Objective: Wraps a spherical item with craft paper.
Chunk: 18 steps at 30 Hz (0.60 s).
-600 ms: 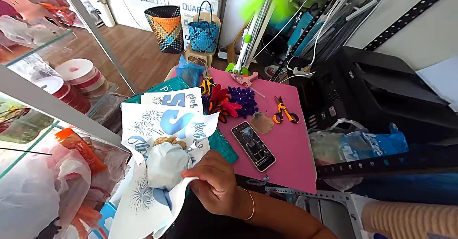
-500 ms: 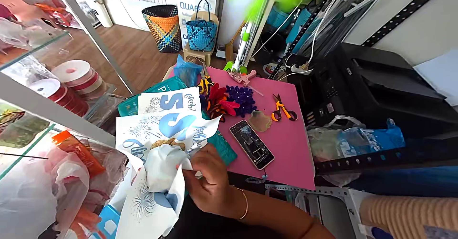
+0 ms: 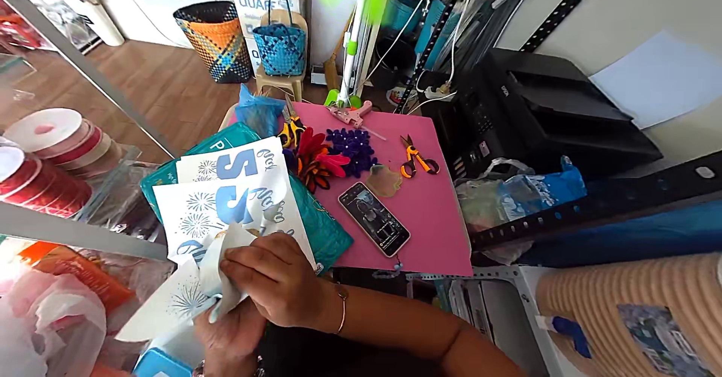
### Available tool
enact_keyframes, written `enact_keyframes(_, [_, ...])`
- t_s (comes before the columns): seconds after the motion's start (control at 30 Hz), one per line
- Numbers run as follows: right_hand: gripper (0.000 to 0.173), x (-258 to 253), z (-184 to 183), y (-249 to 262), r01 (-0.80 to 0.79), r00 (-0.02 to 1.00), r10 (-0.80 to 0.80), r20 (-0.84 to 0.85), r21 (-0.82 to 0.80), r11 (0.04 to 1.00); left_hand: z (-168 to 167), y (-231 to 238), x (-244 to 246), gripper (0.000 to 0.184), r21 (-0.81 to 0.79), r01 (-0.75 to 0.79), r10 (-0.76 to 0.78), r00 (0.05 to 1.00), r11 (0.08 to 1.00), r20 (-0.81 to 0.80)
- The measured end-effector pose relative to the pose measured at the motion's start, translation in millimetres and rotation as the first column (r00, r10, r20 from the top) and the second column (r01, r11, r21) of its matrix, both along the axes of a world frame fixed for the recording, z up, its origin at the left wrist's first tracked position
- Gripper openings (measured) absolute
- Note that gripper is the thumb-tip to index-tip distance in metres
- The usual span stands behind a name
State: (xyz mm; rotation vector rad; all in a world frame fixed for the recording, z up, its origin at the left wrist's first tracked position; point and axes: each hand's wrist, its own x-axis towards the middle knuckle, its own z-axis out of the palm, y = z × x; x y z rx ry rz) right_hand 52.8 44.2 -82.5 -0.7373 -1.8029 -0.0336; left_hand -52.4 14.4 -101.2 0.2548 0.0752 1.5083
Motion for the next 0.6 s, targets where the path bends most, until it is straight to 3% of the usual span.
enact_keyframes(0.07, [0.047,-1.9,-6.9,-10.2,-0.051,0.993,0.064,0.100,-0.120,0.991,11.7,1.2,3.9,0.031,-0.126,-0.164,0.165,0.986,0.978,-0.002])
enact_keyframes(0.1, [0.068,-3.8,-8.3,-14.3,-0.052,0.990,0.073,0.124,-0.164,0.985,21.9,2.4,9.9,0.043,-0.238,-0.243,0.246,0.969,0.940,-0.020])
enact_keyframes(0.17, [0.098,-8.8,-5.6,-15.5,-0.001,0.989,0.031,0.142,-0.206,0.979,25.9,1.9,16.1,0.054,-0.334,-0.258,0.272,0.962,0.906,-0.007])
enact_keyframes(0.2, [0.099,-11.6,-3.2,-14.7,0.010,0.990,0.022,0.140,-0.222,0.975,23.7,-2.1,16.5,0.053,-0.282,-0.228,0.234,0.972,0.932,-0.014])
enact_keyframes(0.3, [0.063,-14.3,6.1,-6.8,-0.045,0.998,0.051,0.022,-0.227,0.973,11.7,-7.7,9.9,0.040,0.060,-0.041,0.049,0.990,0.997,-0.132])
enact_keyframes(0.37, [0.039,-12.6,9.6,-1.1,-0.112,0.988,0.090,-0.122,-0.186,0.976,3.7,-3.7,8.1,0.040,0.125,0.064,-0.067,0.997,0.990,0.026])
enact_keyframes(0.4, [0.034,-9.9,11.3,1.4,-0.144,0.978,0.115,-0.172,-0.168,0.975,2.8,-2.7,7.7,0.039,0.147,0.090,-0.101,0.992,0.985,0.070])
enact_keyframes(0.47, [0.036,-3.1,16.2,4.7,-0.176,0.965,0.139,-0.223,-0.157,0.972,4.2,-2.1,5.7,0.037,0.137,0.078,-0.081,0.997,0.988,0.010])
enact_keyframes(0.6, [0.037,3.0,23.8,1.6,-0.236,0.948,0.170,-0.271,-0.233,0.943,-2.6,-6.4,-8.9,0.035,0.100,-0.070,0.101,0.933,0.992,-0.346])
